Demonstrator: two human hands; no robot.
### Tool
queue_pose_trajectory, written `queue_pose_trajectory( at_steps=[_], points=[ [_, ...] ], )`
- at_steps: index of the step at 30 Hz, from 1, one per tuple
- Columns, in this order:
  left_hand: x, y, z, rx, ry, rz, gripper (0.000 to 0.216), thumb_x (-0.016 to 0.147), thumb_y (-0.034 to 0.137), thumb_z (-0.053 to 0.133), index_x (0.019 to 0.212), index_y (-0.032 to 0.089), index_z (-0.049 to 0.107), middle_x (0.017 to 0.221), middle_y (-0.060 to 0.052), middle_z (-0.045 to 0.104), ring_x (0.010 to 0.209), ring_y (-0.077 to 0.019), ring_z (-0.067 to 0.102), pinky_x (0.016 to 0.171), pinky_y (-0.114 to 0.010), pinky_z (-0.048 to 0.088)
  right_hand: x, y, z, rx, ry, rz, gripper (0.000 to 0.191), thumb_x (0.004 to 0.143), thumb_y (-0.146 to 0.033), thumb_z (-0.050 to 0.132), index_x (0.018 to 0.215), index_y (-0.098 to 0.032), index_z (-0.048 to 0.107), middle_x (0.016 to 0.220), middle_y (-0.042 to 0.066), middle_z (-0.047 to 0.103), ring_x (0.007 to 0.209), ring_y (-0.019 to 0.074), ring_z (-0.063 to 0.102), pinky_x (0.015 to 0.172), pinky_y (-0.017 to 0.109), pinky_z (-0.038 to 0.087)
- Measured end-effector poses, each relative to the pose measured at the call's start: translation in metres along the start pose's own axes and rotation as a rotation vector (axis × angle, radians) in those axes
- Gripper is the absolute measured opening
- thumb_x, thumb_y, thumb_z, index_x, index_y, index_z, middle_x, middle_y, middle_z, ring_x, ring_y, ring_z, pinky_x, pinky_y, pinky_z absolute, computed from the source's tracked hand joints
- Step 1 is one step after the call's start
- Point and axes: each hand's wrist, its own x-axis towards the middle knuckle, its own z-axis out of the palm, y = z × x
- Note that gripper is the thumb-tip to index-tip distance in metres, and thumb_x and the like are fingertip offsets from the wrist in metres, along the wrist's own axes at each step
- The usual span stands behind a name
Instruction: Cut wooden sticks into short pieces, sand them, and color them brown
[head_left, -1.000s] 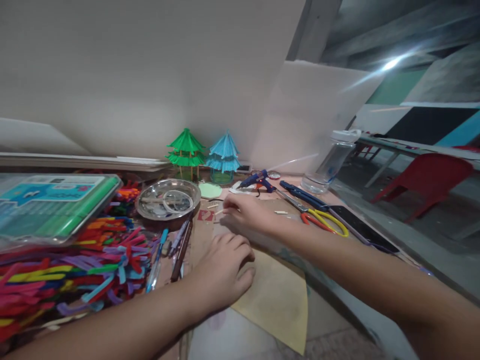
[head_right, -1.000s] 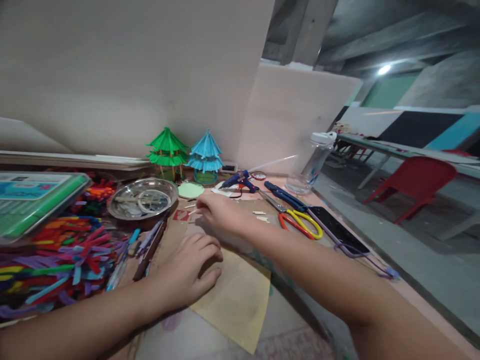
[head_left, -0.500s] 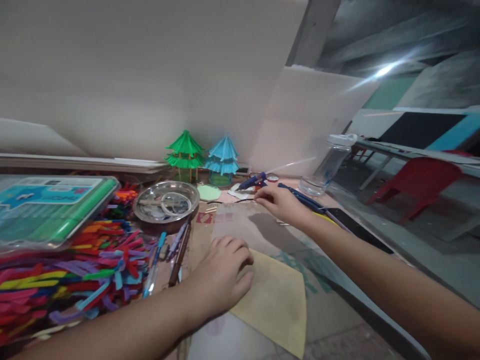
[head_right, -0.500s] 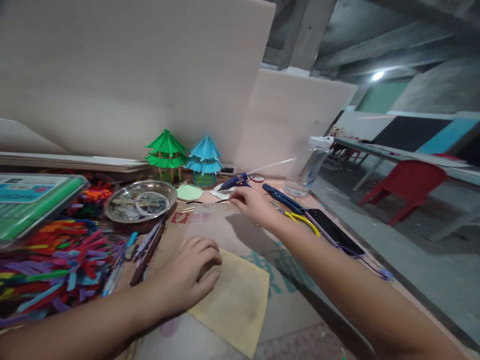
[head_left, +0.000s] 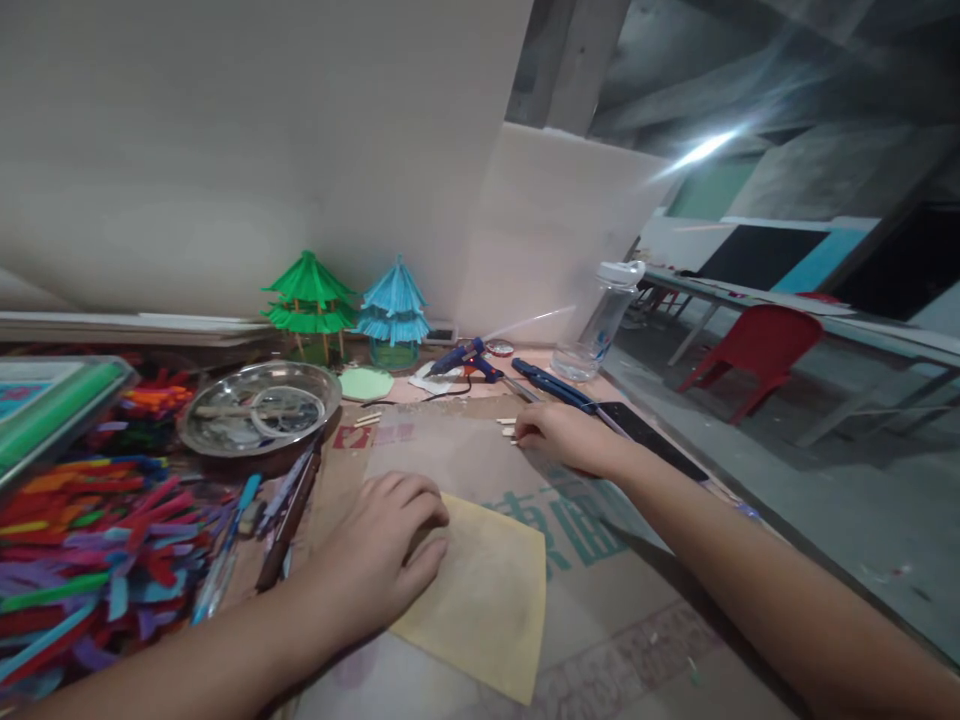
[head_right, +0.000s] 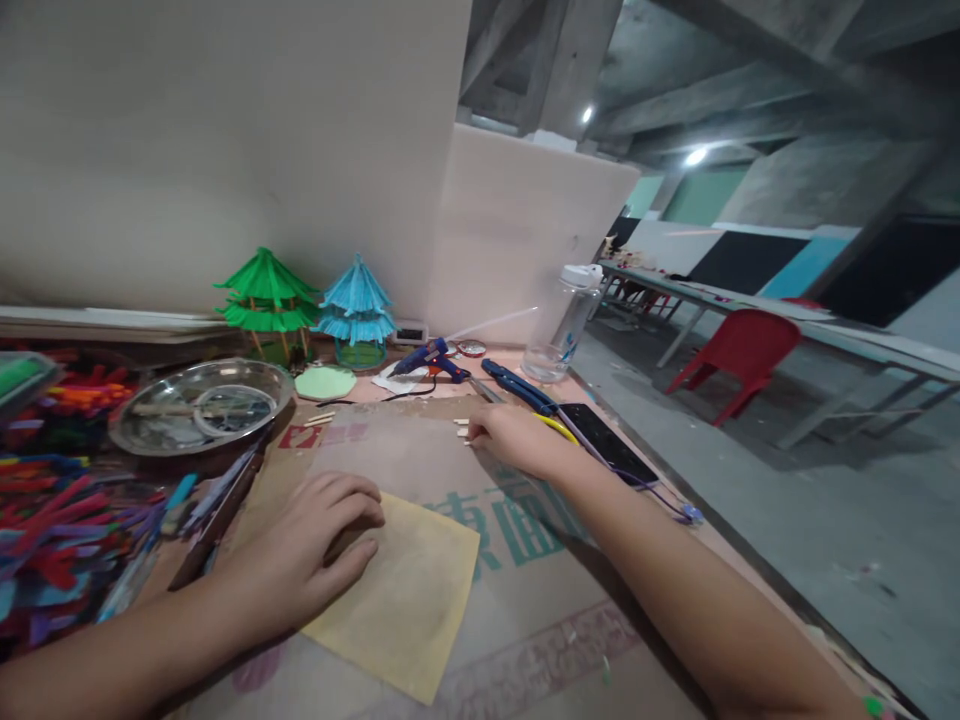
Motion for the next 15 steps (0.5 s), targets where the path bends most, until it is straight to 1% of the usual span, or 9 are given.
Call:
queue_pose_trajectory(
  at_steps=[3,6,8,10,11,12,13,14,15],
  points=[
    [0.001,0.000,0.000,0.002,0.002,0.007,0.013,0.085,0.017,0.052,0.094,0.019,0.061,0.102,-0.006,0.062,0.101,-0.0257,0.056,0.088,-0.044,0.045,0.000,0.002,0.001,0.034,-0.012,0.008,0.011,0.078,-0.010,0.061,0.078,-0.016,0.070,0.086,0.008,0.072,0.083,0.0213,0.064,0.071,0.026,0.041],
    [0.001,-0.001,0.002,0.004,0.004,0.012,0.012,0.086,0.018,0.052,0.093,0.019,0.061,0.102,-0.006,0.062,0.101,-0.0259,0.056,0.088,-0.045,0.045,-0.002,-0.003,-0.002,0.088,0.021,0.040,0.010,0.077,-0.007,0.062,0.073,-0.015,0.066,0.087,0.010,0.071,0.087,0.0229,0.063,0.074,0.028,0.042],
    [0.001,-0.001,0.002,-0.001,0.014,0.016,0.011,0.086,0.018,0.052,0.094,0.020,0.061,0.103,-0.006,0.062,0.101,-0.0257,0.056,0.088,-0.044,0.044,-0.006,-0.013,-0.003,0.134,0.047,0.060,0.009,0.081,-0.009,0.058,0.077,-0.015,0.064,0.087,0.010,0.070,0.084,0.0213,0.064,0.072,0.028,0.043],
    [0.002,-0.001,0.002,-0.019,0.030,0.019,0.010,0.087,0.018,0.052,0.093,0.020,0.061,0.101,-0.006,0.062,0.100,-0.0245,0.056,0.087,-0.042,0.045,-0.013,-0.029,0.000,0.265,0.049,0.068,0.009,0.088,-0.016,0.052,0.087,-0.016,0.061,0.083,0.007,0.071,0.073,0.0169,0.064,0.066,0.027,0.045],
    [0.002,-0.001,0.001,-0.038,0.046,0.022,0.009,0.088,0.019,0.052,0.092,0.020,0.061,0.099,-0.005,0.063,0.097,-0.0235,0.057,0.086,-0.041,0.045,-0.016,-0.039,0.003,0.367,0.037,0.056,0.012,0.092,-0.021,0.046,0.093,-0.017,0.058,0.082,0.005,0.071,0.065,0.0134,0.063,0.062,0.025,0.046],
    [0.002,-0.001,0.000,-0.062,0.069,0.028,0.009,0.089,0.020,0.052,0.092,0.019,0.061,0.097,-0.005,0.063,0.095,-0.0223,0.057,0.084,-0.039,0.045,-0.020,-0.050,0.008,0.667,0.022,0.072,0.011,0.092,-0.025,0.048,0.094,-0.017,0.056,0.077,0.004,0.071,0.058,0.0119,0.060,0.057,0.024,0.046],
    [0.002,-0.001,-0.002,-0.088,0.101,0.036,0.008,0.090,0.021,0.052,0.091,0.020,0.060,0.095,-0.004,0.064,0.093,-0.0210,0.058,0.083,-0.037,0.046,-0.024,-0.060,0.013,0.945,-0.023,0.079,0.013,0.089,-0.029,0.054,0.095,-0.018,0.056,0.074,0.002,0.070,0.055,0.0109,0.059,0.055,0.023,0.046],
    [0.003,-0.002,-0.003,-0.111,0.144,0.046,0.009,0.092,0.022,0.052,0.092,0.020,0.060,0.094,-0.003,0.064,0.092,-0.0199,0.058,0.082,-0.035,0.046,-0.028,-0.070,0.018,1.158,-0.079,0.086,0.018,0.084,-0.032,0.061,0.094,-0.018,0.057,0.072,0.001,0.070,0.054,0.0100,0.059,0.054,0.022,0.046],
    [0.003,-0.002,-0.005,-0.128,0.193,0.059,0.009,0.093,0.023,0.052,0.093,0.020,0.061,0.094,-0.003,0.064,0.092,-0.0190,0.058,0.081,-0.033,0.046,-0.032,-0.079,0.024,1.318,-0.134,0.099,0.023,0.079,-0.035,0.067,0.093,-0.018,0.059,0.070,0.000,0.070,0.053,0.0092,0.059,0.053,0.021,0.046]
  ],
)
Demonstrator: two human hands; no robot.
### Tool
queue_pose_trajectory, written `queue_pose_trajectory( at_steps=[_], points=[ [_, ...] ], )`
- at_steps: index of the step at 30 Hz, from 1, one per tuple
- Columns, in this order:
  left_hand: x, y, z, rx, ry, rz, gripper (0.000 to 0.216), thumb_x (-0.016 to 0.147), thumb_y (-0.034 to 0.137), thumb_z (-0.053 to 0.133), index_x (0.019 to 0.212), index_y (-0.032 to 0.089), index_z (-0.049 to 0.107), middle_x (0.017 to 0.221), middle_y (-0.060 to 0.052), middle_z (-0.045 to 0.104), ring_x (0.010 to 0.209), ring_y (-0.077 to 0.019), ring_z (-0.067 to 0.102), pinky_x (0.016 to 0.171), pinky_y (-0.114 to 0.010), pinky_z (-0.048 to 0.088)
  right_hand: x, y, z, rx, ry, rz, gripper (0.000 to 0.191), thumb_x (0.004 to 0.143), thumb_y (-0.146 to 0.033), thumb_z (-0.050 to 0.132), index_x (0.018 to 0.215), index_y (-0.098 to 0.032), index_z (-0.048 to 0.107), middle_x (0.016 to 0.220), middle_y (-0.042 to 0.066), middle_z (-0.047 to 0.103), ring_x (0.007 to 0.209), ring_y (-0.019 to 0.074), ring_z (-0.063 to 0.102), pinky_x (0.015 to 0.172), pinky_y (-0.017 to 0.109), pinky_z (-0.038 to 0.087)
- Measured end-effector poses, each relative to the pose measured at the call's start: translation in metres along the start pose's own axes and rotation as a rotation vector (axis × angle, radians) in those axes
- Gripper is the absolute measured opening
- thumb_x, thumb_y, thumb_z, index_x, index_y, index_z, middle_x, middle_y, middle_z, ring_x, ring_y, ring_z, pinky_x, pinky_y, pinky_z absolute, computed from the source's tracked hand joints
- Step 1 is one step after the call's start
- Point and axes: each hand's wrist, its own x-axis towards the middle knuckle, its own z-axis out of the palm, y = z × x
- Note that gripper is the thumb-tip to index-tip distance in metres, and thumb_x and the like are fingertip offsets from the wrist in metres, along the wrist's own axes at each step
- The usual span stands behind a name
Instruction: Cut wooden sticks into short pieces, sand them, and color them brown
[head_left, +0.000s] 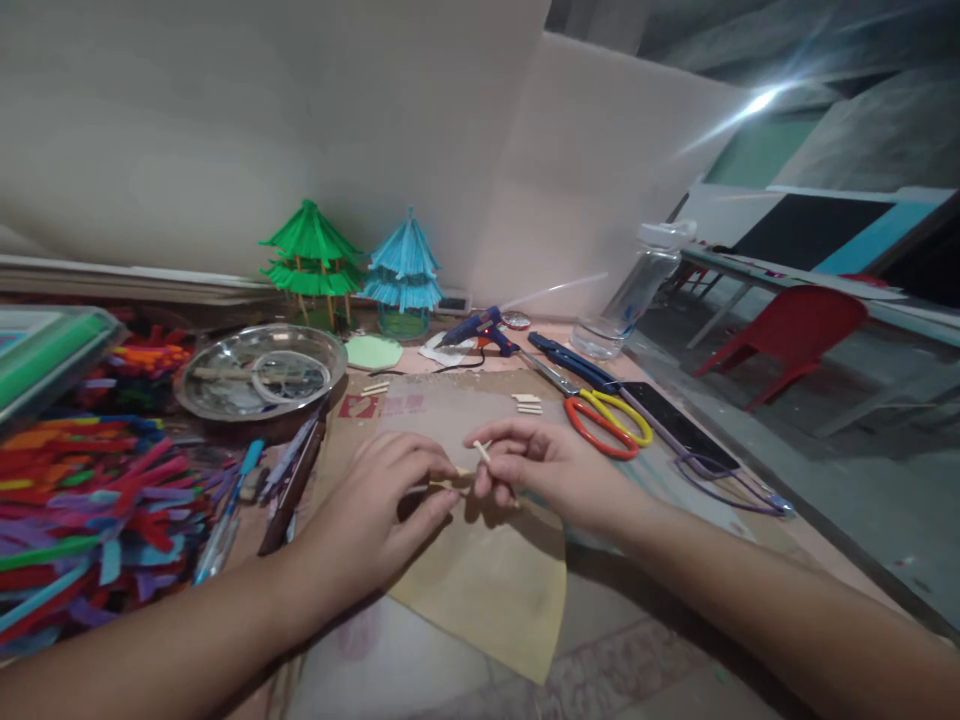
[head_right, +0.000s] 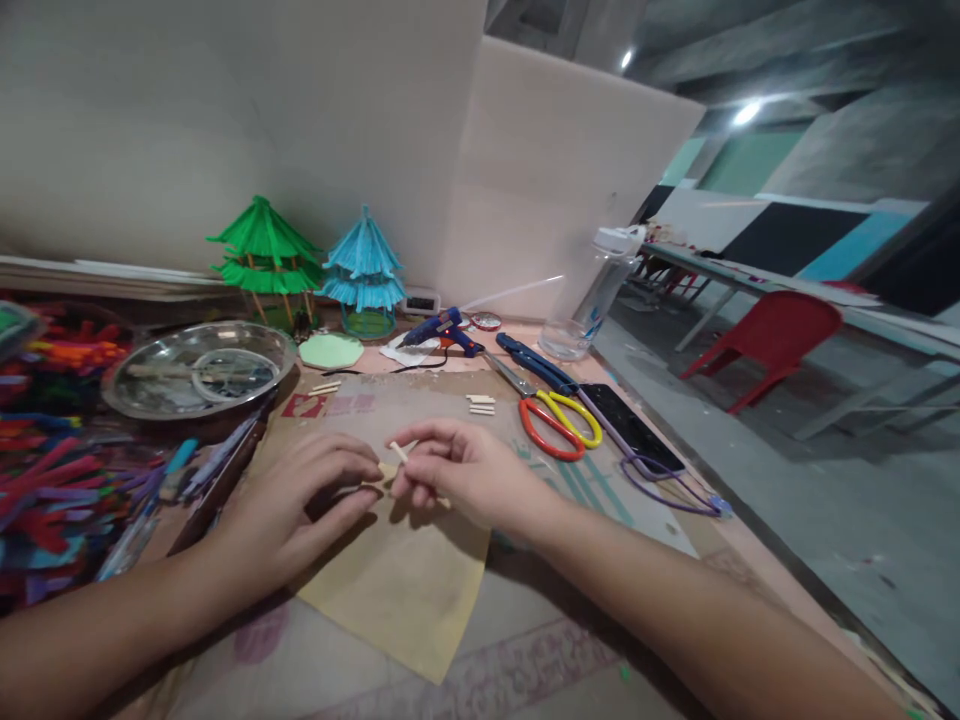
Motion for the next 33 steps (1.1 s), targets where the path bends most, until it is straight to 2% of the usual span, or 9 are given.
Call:
queue_pose_trajectory(
  at_steps=[3,6,12,21,26,33],
  points=[
    [0.001,0.001,-0.003,-0.011,0.117,0.037,0.009,0.095,0.025,0.053,0.096,0.021,0.061,0.096,-0.002,0.063,0.093,-0.0172,0.058,0.082,-0.031,0.045,-0.005,0.010,0.020,0.269,-0.078,0.076,0.031,0.068,-0.039,0.079,0.080,-0.016,0.062,0.068,0.000,0.071,0.053,0.0084,0.062,0.053,0.021,0.048],
    [0.001,0.002,-0.004,-0.021,0.150,0.065,0.010,0.096,0.026,0.055,0.093,0.022,0.063,0.094,-0.001,0.061,0.092,-0.0156,0.058,0.084,-0.030,0.043,-0.006,0.016,0.025,0.337,-0.106,0.123,0.032,0.066,-0.040,0.083,0.075,-0.016,0.063,0.068,0.001,0.072,0.053,0.0084,0.063,0.053,0.021,0.049],
    [0.003,0.003,-0.004,-0.059,0.078,0.125,0.012,0.095,0.028,0.056,0.093,0.021,0.066,0.091,-0.001,0.063,0.090,-0.0153,0.058,0.081,-0.028,0.045,-0.005,0.020,0.025,0.315,-0.099,0.151,0.031,0.066,-0.039,0.083,0.074,-0.015,0.065,0.066,-0.001,0.072,0.053,0.0071,0.064,0.053,0.019,0.049],
    [0.002,0.005,-0.002,-0.089,0.092,0.010,0.018,0.094,0.039,0.056,0.099,0.022,0.063,0.094,-0.002,0.063,0.093,-0.0177,0.059,0.083,-0.031,0.046,-0.009,0.021,0.026,0.357,-0.154,0.154,0.034,0.070,-0.041,0.081,0.076,-0.017,0.057,0.069,0.000,0.074,0.053,0.0079,0.064,0.054,0.019,0.049],
    [0.003,0.005,-0.002,-0.070,0.054,-0.006,0.021,0.097,0.032,0.049,0.098,0.024,0.068,0.095,-0.003,0.063,0.093,-0.0177,0.059,0.085,-0.033,0.047,-0.006,0.023,0.022,0.419,-0.253,0.118,0.040,0.074,-0.046,0.078,0.088,-0.018,0.053,0.072,0.001,0.075,0.056,0.0111,0.069,0.051,0.019,0.050],
    [0.003,0.003,0.001,-0.093,0.031,0.003,0.026,0.098,0.029,0.047,0.115,0.027,0.067,0.102,-0.004,0.062,0.098,-0.0182,0.058,0.088,-0.033,0.048,-0.004,0.021,0.018,0.470,-0.281,0.127,0.037,0.078,-0.045,0.075,0.089,-0.017,0.052,0.074,0.001,0.074,0.060,0.0110,0.070,0.053,0.019,0.052]
  ],
)
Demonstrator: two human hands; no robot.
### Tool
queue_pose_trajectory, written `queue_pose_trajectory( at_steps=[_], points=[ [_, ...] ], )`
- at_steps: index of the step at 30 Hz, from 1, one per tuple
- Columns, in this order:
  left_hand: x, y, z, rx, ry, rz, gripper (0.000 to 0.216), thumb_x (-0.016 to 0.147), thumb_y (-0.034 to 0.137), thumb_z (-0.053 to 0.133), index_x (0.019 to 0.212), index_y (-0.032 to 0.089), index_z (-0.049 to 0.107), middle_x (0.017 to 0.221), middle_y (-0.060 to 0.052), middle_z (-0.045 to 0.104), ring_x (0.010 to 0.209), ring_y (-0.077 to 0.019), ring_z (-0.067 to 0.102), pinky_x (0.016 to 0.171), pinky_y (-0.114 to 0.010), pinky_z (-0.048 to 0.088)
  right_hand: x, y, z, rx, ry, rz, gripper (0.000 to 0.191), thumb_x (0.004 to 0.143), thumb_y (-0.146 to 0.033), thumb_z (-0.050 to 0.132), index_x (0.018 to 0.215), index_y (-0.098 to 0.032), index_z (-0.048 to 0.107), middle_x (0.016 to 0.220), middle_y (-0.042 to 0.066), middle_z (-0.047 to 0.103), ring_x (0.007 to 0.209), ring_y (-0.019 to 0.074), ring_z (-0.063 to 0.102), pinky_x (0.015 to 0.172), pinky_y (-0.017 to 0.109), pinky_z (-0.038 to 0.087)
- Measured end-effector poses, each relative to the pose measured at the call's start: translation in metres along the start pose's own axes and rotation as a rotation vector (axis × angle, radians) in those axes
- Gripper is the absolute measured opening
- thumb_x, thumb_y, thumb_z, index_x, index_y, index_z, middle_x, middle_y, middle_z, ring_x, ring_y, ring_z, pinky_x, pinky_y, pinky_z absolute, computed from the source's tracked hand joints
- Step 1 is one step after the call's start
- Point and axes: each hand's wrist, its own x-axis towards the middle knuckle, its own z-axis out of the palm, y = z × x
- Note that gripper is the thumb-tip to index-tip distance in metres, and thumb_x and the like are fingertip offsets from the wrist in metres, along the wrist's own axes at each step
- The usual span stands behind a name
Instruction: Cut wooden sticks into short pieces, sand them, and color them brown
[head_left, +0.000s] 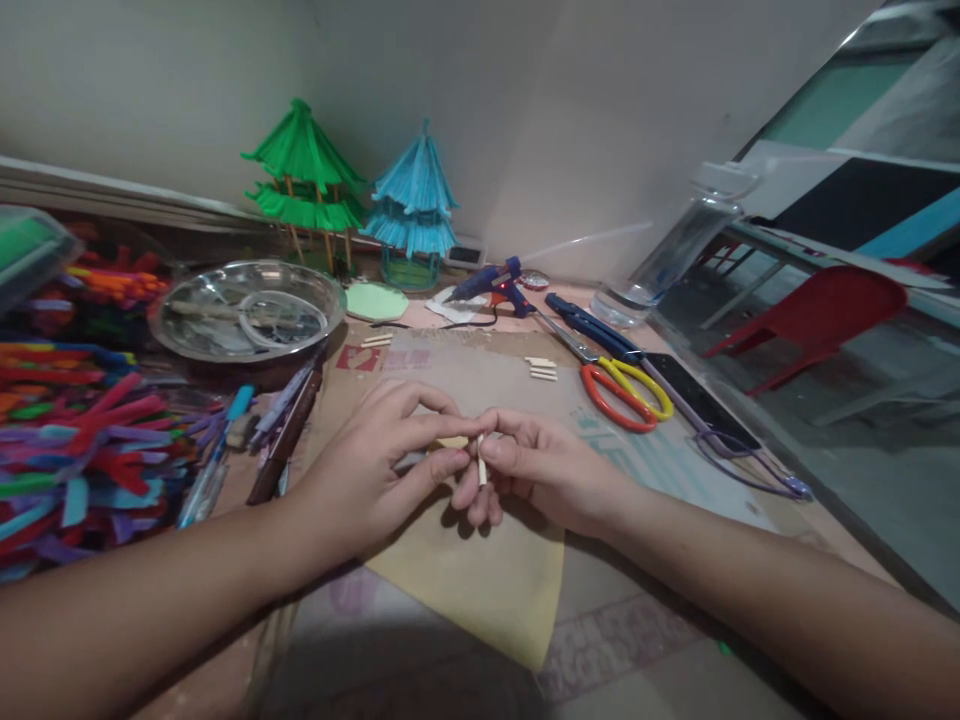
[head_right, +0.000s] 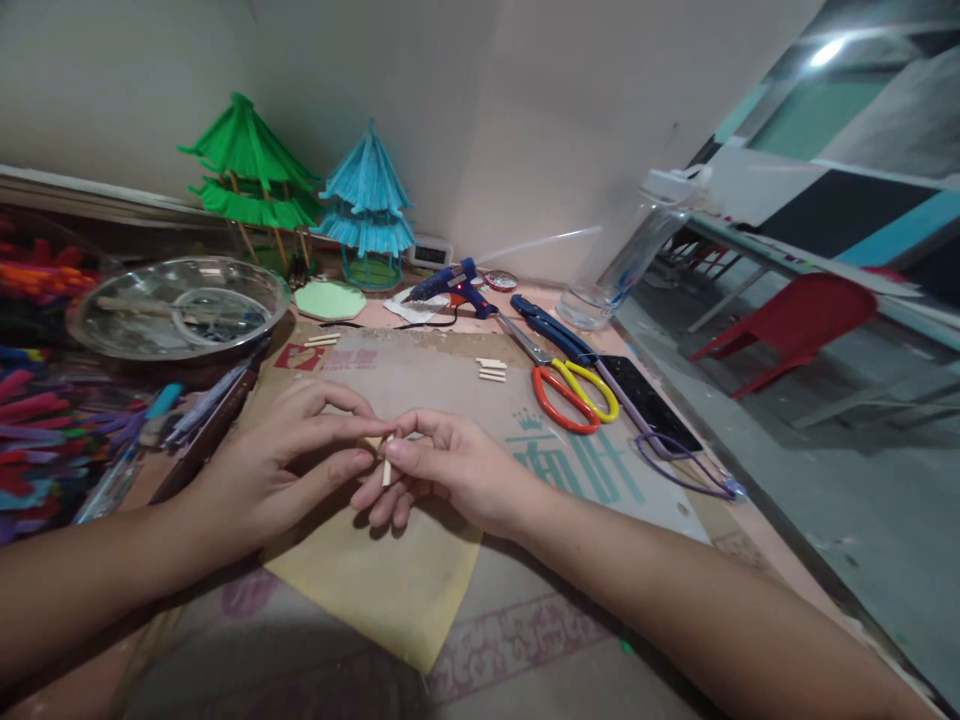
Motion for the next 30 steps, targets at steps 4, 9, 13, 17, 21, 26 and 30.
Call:
queue_pose_trajectory(
  at_steps=[4,9,13,17,21,26,30],
  points=[
    [0.000,0.000,-0.001,0.015,-0.007,0.037,0.025,0.096,0.026,0.050,0.116,0.026,0.065,0.102,-0.004,0.061,0.099,-0.0179,0.058,0.089,-0.034,0.047,0.000,0.000,0.000,0.009,0.010,0.001,0.039,0.076,-0.044,0.077,0.090,-0.017,0.054,0.075,0.001,0.073,0.061,0.0103,0.069,0.056,0.019,0.052],
    [0.000,0.004,-0.003,-0.019,-0.054,0.026,0.028,0.093,0.027,0.052,0.119,0.026,0.063,0.105,-0.005,0.061,0.103,-0.0207,0.057,0.090,-0.037,0.047,-0.001,0.001,-0.001,-0.001,0.047,-0.045,0.037,0.073,-0.042,0.080,0.087,-0.017,0.058,0.069,-0.002,0.070,0.059,0.0094,0.067,0.057,0.020,0.051],
    [0.000,0.006,-0.003,-0.046,-0.080,0.042,0.036,0.087,0.025,0.058,0.123,0.025,0.059,0.109,-0.006,0.060,0.105,-0.0219,0.056,0.091,-0.038,0.047,-0.002,0.001,-0.001,-0.011,0.054,-0.086,0.034,0.074,-0.040,0.081,0.083,-0.016,0.059,0.071,-0.002,0.070,0.059,0.0072,0.064,0.056,0.018,0.049],
    [0.000,0.005,-0.001,-0.016,-0.079,0.031,0.032,0.087,0.027,0.057,0.119,0.025,0.059,0.106,-0.005,0.060,0.105,-0.0220,0.056,0.091,-0.038,0.047,-0.002,0.002,-0.002,-0.027,0.068,-0.084,0.034,0.073,-0.041,0.081,0.082,-0.016,0.060,0.069,-0.003,0.068,0.057,0.0067,0.062,0.056,0.019,0.049],
    [0.000,0.005,-0.001,-0.002,-0.074,0.058,0.027,0.087,0.025,0.056,0.114,0.024,0.059,0.104,-0.005,0.060,0.102,-0.0205,0.056,0.089,-0.036,0.046,-0.002,0.002,-0.002,-0.057,0.069,-0.084,0.035,0.073,-0.042,0.081,0.081,-0.016,0.059,0.068,-0.003,0.067,0.056,0.0065,0.061,0.057,0.019,0.049],
    [0.000,0.008,-0.004,-0.037,-0.098,0.051,0.023,0.085,0.022,0.058,0.108,0.023,0.060,0.103,-0.004,0.060,0.101,-0.0203,0.055,0.089,-0.035,0.045,-0.003,-0.001,0.001,-0.173,0.092,-0.091,0.036,0.072,-0.045,0.080,0.079,-0.017,0.058,0.065,-0.004,0.065,0.053,0.0060,0.057,0.055,0.019,0.046],
    [0.001,0.009,-0.008,-0.069,-0.135,-0.003,0.027,0.092,0.021,0.043,0.110,0.023,0.062,0.105,-0.005,0.061,0.103,-0.0198,0.056,0.090,-0.036,0.046,-0.005,-0.008,0.001,-0.381,0.143,-0.129,0.034,0.077,-0.048,0.073,0.079,-0.018,0.057,0.065,-0.002,0.064,0.055,0.0092,0.057,0.057,0.023,0.048]
  ],
)
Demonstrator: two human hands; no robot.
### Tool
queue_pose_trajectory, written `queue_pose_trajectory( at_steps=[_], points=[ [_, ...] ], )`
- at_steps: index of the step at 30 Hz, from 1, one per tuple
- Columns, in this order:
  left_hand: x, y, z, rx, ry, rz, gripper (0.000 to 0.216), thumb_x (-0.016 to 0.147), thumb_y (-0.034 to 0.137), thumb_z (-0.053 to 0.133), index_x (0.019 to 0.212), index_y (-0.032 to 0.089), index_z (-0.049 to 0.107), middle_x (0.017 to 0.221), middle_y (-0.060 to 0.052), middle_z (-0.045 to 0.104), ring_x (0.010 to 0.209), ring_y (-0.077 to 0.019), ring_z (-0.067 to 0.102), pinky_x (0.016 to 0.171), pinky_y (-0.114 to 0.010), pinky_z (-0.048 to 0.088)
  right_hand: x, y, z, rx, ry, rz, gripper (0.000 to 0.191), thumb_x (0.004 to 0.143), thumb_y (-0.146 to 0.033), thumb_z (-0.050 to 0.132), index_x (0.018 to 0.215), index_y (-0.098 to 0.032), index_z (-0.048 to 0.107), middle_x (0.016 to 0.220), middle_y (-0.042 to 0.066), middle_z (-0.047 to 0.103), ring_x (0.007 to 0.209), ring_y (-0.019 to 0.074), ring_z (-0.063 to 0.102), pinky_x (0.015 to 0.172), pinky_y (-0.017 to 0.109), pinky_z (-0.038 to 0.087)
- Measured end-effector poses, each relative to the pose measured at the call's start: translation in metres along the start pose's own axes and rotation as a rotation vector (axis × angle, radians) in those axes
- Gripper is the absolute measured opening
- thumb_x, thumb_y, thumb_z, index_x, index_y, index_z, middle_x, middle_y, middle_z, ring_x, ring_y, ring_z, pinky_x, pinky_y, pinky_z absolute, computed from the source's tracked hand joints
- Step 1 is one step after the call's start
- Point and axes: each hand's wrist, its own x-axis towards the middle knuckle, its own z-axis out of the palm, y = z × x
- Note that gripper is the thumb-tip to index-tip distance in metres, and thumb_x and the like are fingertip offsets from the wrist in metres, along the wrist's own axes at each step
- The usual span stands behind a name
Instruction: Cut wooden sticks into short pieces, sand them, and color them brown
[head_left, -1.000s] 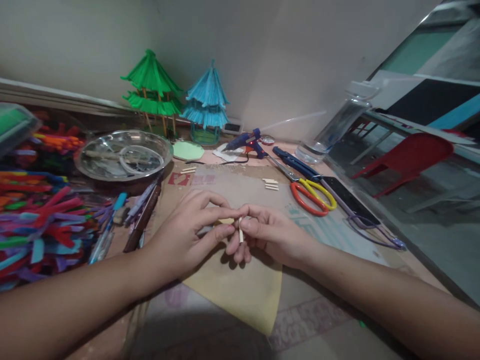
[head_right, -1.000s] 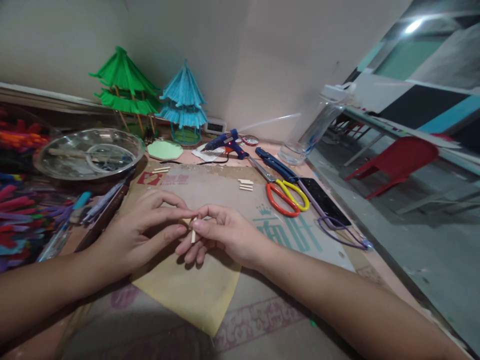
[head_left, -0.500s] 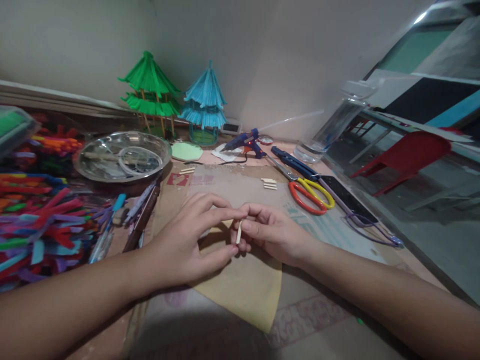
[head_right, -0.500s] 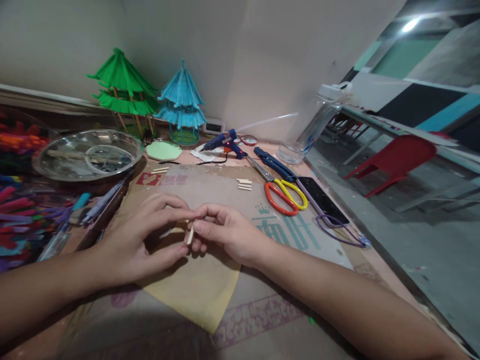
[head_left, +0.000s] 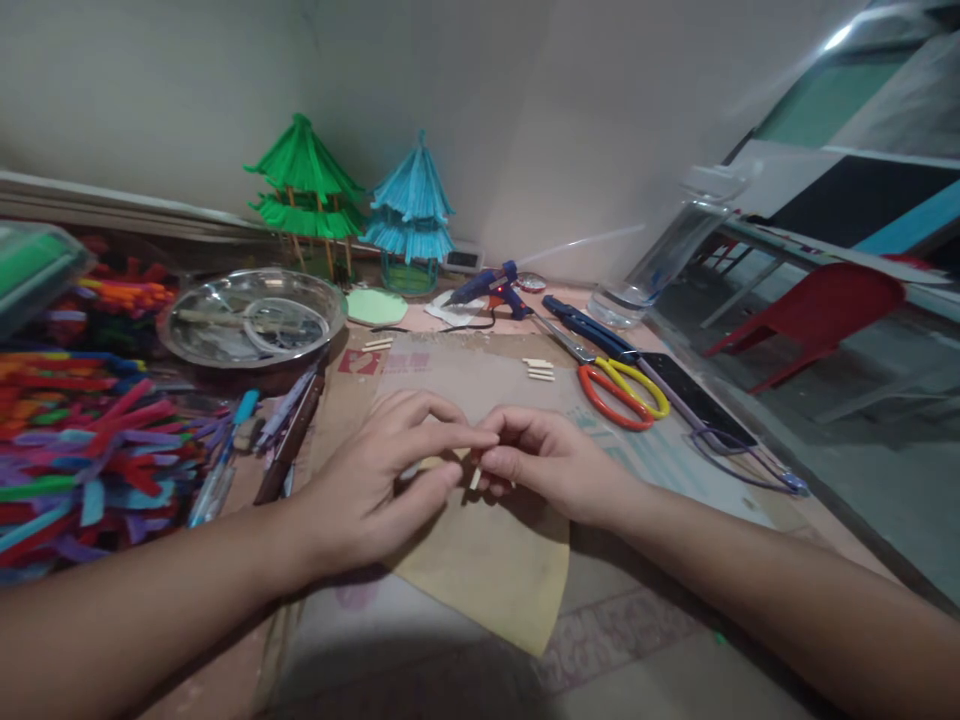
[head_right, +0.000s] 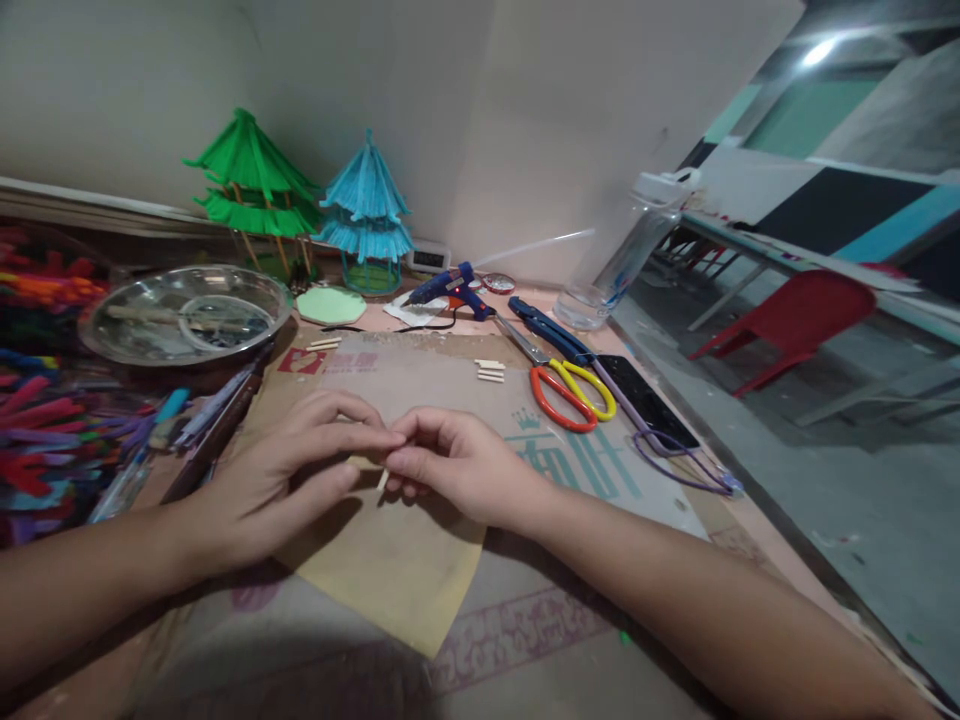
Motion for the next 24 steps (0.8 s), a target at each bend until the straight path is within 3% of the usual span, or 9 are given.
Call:
queue_pose_trajectory(
  at_steps=[2,4,7,13,17,24],
  points=[
    [0.000,-0.003,0.000,0.045,0.029,-0.047,0.031,0.092,0.020,0.037,0.110,0.022,0.062,0.106,-0.006,0.062,0.103,-0.0203,0.056,0.092,-0.037,0.046,0.000,-0.003,-0.005,-0.203,0.072,-0.076,0.024,0.083,-0.040,0.066,0.080,-0.019,0.057,0.067,-0.001,0.065,0.060,0.0112,0.059,0.060,0.024,0.047],
    [0.000,-0.009,0.002,0.152,0.035,-0.076,0.026,0.087,0.020,0.044,0.105,0.020,0.063,0.104,-0.006,0.063,0.104,-0.0226,0.055,0.094,-0.040,0.044,0.000,-0.006,-0.012,-0.494,0.137,-0.178,0.012,0.086,-0.029,0.060,0.080,-0.019,0.058,0.071,0.001,0.066,0.067,0.0133,0.061,0.064,0.026,0.046],
    [0.000,-0.018,0.007,0.276,-0.062,-0.098,0.021,0.081,0.023,0.055,0.099,0.020,0.065,0.106,-0.006,0.062,0.108,-0.0263,0.053,0.097,-0.045,0.041,0.001,-0.005,-0.017,-0.804,0.142,-0.286,0.010,0.088,-0.021,0.054,0.079,-0.019,0.059,0.075,0.003,0.067,0.072,0.0152,0.061,0.067,0.027,0.045],
    [-0.001,-0.019,0.013,0.346,-0.121,-0.126,0.015,0.087,0.026,0.052,0.096,0.019,0.062,0.107,-0.008,0.058,0.108,-0.0277,0.051,0.094,-0.046,0.042,0.002,0.004,-0.007,-1.018,-0.034,-0.434,0.012,0.090,-0.014,0.048,0.082,-0.018,0.056,0.078,0.005,0.064,0.073,0.0161,0.058,0.067,0.027,0.045],
    [-0.003,-0.015,0.012,0.352,-0.160,-0.114,0.017,0.084,0.028,0.055,0.097,0.019,0.060,0.110,-0.009,0.055,0.111,-0.0289,0.048,0.097,-0.048,0.040,0.001,0.005,-0.004,-1.196,-0.048,-0.517,0.016,0.091,-0.009,0.046,0.082,-0.016,0.057,0.078,0.006,0.063,0.074,0.0171,0.055,0.067,0.027,0.043],
    [-0.003,-0.013,0.014,0.379,-0.170,-0.120,0.018,0.078,0.030,0.061,0.091,0.018,0.058,0.111,-0.009,0.054,0.111,-0.0296,0.048,0.098,-0.048,0.039,0.006,0.010,-0.007,-1.240,-0.066,-0.668,0.017,0.091,-0.008,0.049,0.077,-0.015,0.057,0.074,0.006,0.061,0.070,0.0163,0.052,0.064,0.025,0.040]
  ],
)
